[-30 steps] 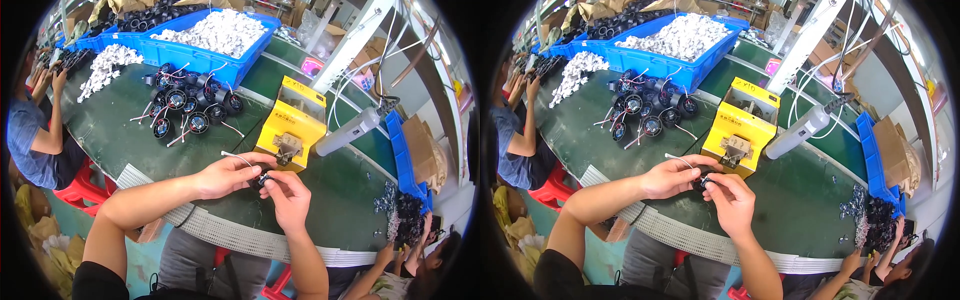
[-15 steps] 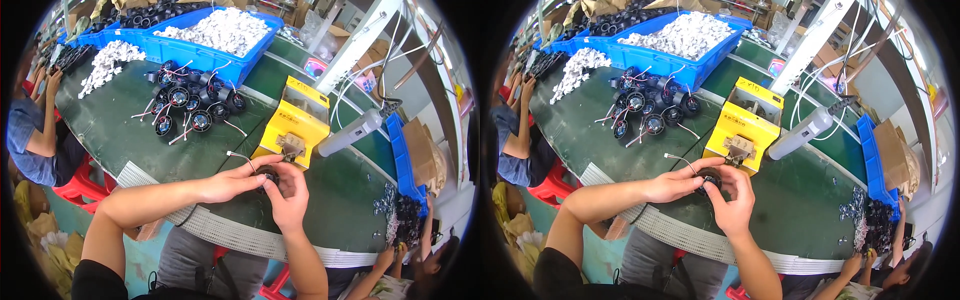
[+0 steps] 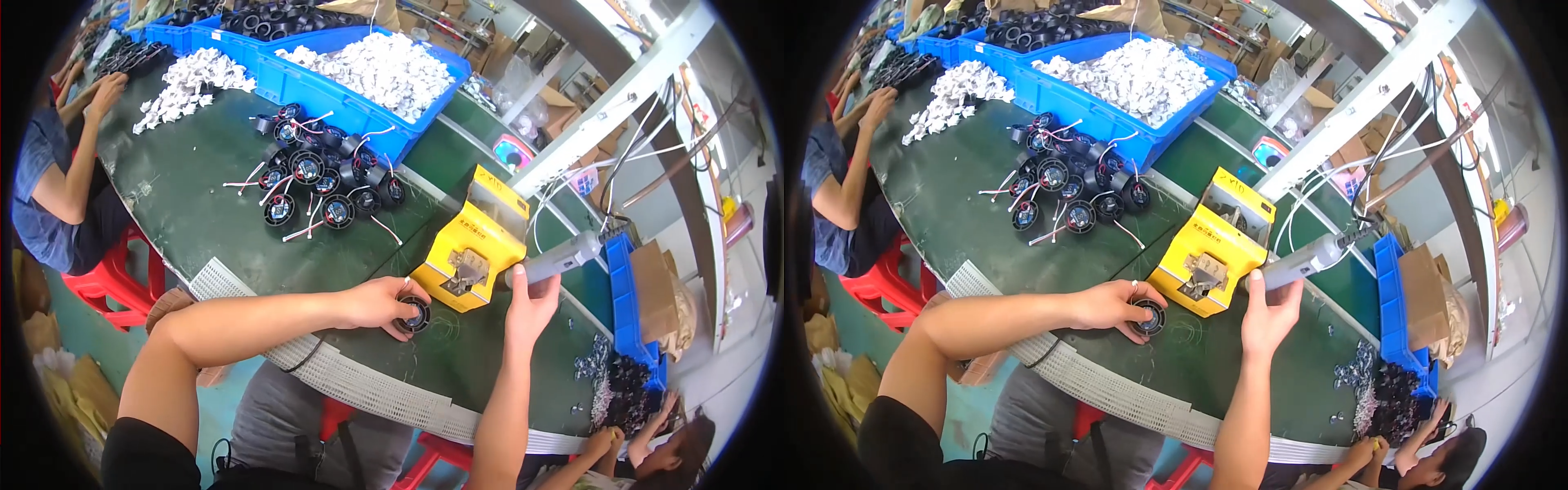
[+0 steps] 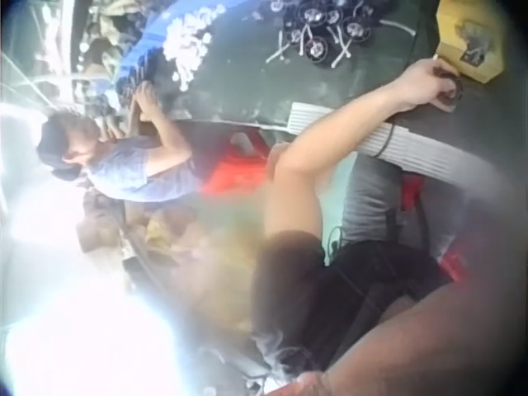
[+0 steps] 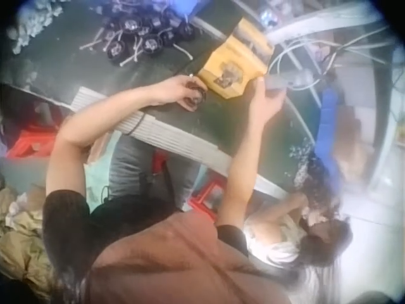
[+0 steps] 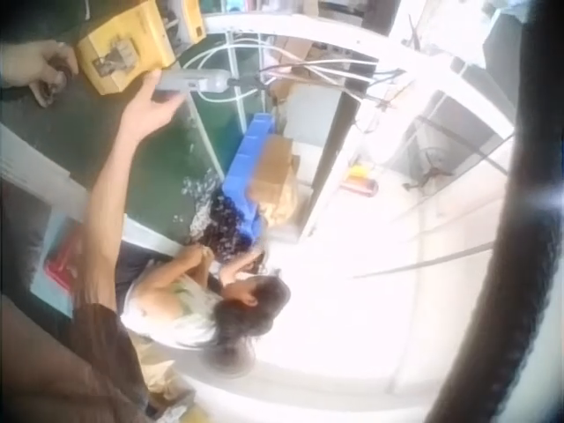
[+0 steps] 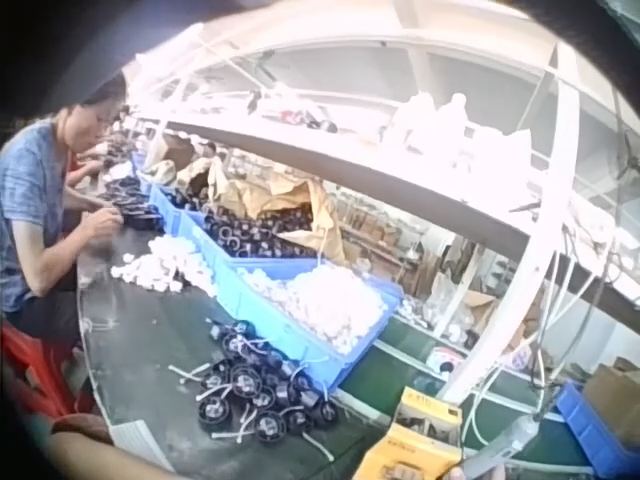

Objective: The person assembles small electronic cooling fans by securing their plastic casings with screws using an electric screwdriver.

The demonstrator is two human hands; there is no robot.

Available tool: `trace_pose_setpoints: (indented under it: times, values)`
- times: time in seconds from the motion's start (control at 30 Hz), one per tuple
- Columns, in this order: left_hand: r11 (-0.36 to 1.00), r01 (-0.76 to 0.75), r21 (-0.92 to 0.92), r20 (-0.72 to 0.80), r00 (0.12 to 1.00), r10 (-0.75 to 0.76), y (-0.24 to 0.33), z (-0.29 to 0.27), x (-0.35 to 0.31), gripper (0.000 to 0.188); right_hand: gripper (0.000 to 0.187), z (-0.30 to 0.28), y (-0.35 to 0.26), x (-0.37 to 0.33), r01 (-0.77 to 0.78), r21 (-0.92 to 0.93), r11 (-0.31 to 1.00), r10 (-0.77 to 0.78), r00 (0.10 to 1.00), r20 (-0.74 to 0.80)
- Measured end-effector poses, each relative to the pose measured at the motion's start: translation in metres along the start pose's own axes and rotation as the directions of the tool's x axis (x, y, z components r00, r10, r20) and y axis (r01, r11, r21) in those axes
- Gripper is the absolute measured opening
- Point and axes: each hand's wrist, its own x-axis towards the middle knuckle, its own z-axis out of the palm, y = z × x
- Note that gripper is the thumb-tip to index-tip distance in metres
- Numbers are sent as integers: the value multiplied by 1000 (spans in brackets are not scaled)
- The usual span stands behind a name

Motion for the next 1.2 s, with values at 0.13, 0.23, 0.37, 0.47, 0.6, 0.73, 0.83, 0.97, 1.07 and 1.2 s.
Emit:
trace_pose_setpoints:
  times: [0.13, 0.23, 0.37, 0.47, 0.6, 0.73, 0.83, 0.97, 1.07, 1.2]
  values:
    - [1000, 16, 25, 10, 1000, -16, 2, -3, 0, 35, 50, 15, -20, -1, 283, 117, 952, -253, 942, -220]
    - [1000, 26, 17, -8, 1000, -26, 5, 1, 1, 36, 52, 33, -49, -4, 215, 402, 890, -162, 973, -163]
    - [1000, 26, 12, -15, 1000, -26, 3, -2, 2, 36, 44, 72, -52, 0, 248, 353, 902, -201, 966, -163]
    - [999, 30, 19, -24, 999, -30, 5, -1, 2, 37, 43, 80, -38, 2, 226, 298, 927, -200, 973, -116]
    - [999, 35, 29, -27, 999, -35, 5, 0, 1, 36, 41, 83, -38, -3, 225, 272, 936, -209, 974, -85]
    - [998, 43, 39, -49, 998, -41, 6, 2, -1, 36, 47, 77, -45, -23, 162, 404, 900, -145, 987, -74]
    - [998, 38, 50, -64, 997, -35, 8, 1, -1, 35, 48, 82, -53, -48, 108, 476, 873, -78, 994, -83]
    - [997, 44, 67, -79, 996, -39, 13, 2, -6, 33, 49, 90, -53, -66, 71, 525, 848, -52, 997, -50]
    - [997, 38, 65, -63, 997, -34, 11, 2, -1, 32, 51, 88, -44, -68, 60, 562, 825, -82, 997, 15]
    - [998, 21, 56, -60, 998, -18, 7, 1, 0, 32, 52, 90, -43, -71, 51, 566, 822, -79, 997, 25]
